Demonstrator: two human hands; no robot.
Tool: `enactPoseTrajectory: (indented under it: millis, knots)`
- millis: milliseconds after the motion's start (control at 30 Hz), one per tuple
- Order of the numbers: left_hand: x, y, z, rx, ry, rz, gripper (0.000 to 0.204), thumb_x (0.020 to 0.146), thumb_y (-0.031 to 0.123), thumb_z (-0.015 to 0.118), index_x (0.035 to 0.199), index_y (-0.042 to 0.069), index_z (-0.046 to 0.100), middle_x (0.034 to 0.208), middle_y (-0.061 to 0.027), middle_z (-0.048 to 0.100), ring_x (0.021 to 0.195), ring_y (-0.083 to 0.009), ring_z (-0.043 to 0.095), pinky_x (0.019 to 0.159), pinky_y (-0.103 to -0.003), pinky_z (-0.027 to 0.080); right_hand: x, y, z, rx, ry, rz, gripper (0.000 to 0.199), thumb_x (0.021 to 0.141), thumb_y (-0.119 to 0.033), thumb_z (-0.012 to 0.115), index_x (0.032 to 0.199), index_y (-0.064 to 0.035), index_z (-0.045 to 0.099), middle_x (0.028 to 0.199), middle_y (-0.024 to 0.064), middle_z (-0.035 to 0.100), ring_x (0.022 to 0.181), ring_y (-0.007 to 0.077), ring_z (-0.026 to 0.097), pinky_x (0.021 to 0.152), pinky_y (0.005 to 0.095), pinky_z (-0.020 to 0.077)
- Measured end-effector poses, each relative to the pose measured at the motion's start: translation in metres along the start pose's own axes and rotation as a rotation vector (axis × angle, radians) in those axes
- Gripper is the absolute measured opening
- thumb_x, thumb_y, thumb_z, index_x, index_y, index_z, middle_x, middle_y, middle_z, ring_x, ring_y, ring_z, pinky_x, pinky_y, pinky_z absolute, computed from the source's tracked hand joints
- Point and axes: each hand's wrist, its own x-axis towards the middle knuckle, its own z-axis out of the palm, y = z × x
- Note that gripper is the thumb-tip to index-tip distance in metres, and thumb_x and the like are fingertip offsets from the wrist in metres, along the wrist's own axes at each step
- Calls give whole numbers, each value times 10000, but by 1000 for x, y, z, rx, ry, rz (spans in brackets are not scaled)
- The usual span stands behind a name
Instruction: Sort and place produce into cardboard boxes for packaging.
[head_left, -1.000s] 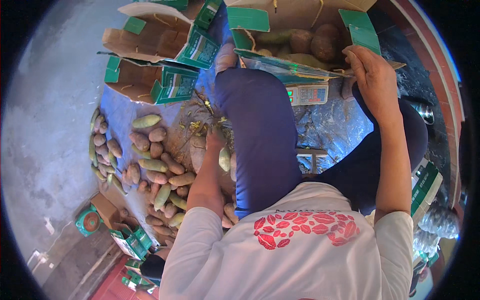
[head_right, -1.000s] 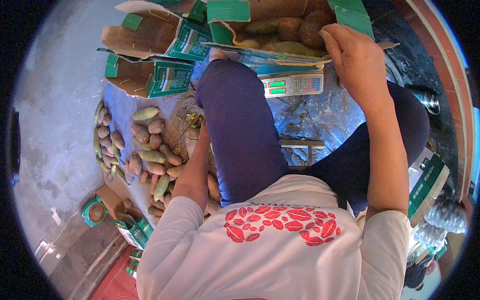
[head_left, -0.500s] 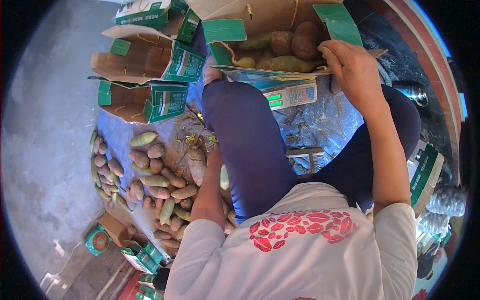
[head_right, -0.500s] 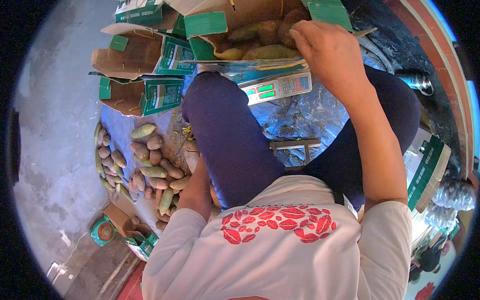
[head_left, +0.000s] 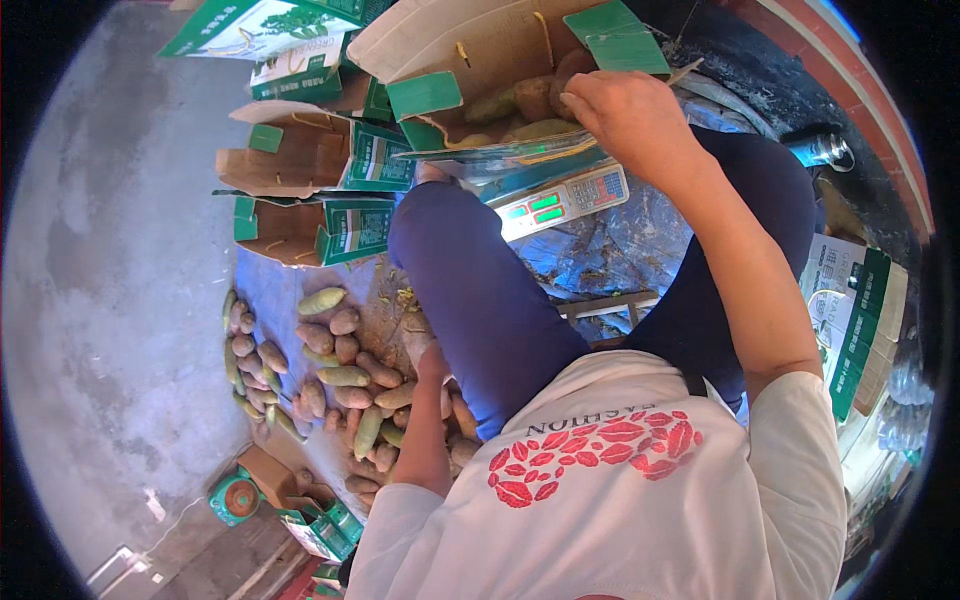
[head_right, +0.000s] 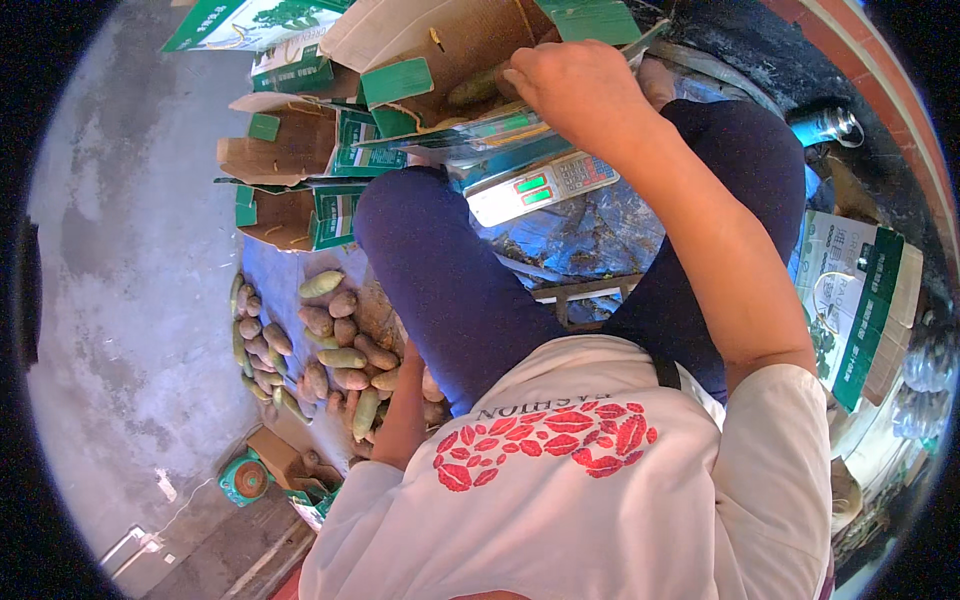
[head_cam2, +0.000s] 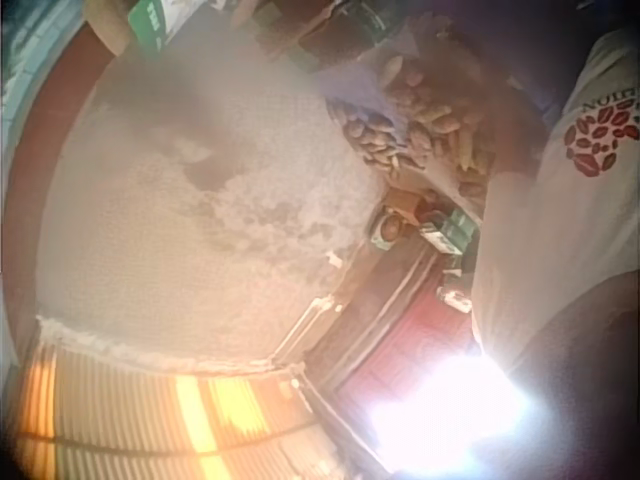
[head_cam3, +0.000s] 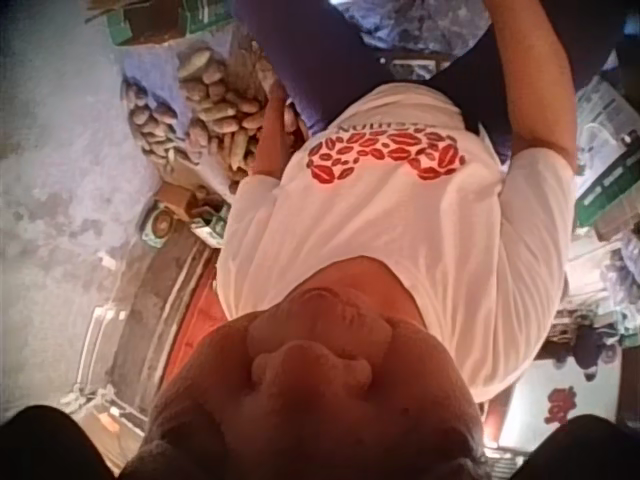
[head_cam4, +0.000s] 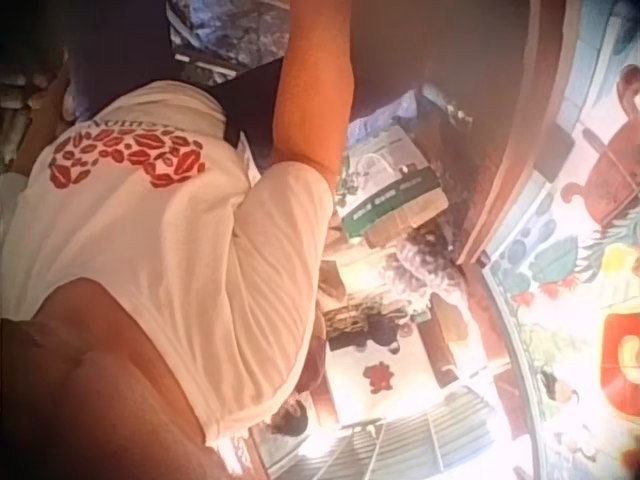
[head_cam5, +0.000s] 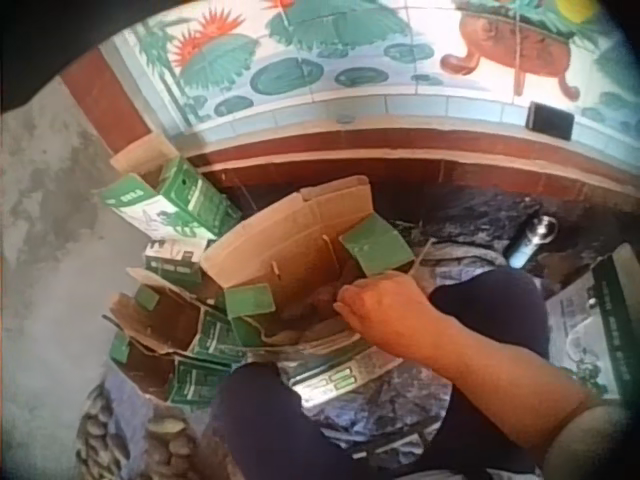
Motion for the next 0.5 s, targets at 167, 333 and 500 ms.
enactPoseTrajectory:
  millis: [167, 333, 500]
  knots:
    - [-30, 69, -116, -174, 135, -234, 348, 728, 228, 721, 984, 63, 551, 955, -202, 636, 890, -371, 615, 741, -419, 484, -4, 5, -5, 12, -31, 30, 211, 870, -222, 538, 760, -45, 570, 725, 128, 599, 723, 332, 596, 651, 441, 469]
    - [-51, 81, -189, -122, 421, -186, 389, 693, 160, 748, 1017, 55, 560, 932, -164, 629, 869, -338, 610, 758, -395, 472, -1, 3, 0, 59, -5, 13, 223, 866, -244, 543, 764, -52, 592, 715, 130, 610, 720, 327, 606, 658, 439, 481]
    - [-62, 139, -282, -83, 787, -115, 383, 733, 66, 702, 1076, 6, 542, 1016, -115, 599, 971, -231, 566, 826, -331, 437, -3, 5, -4, 50, -18, 2, 236, 871, -262, 532, 792, -54, 611, 742, 121, 639, 738, 319, 626, 671, 427, 499]
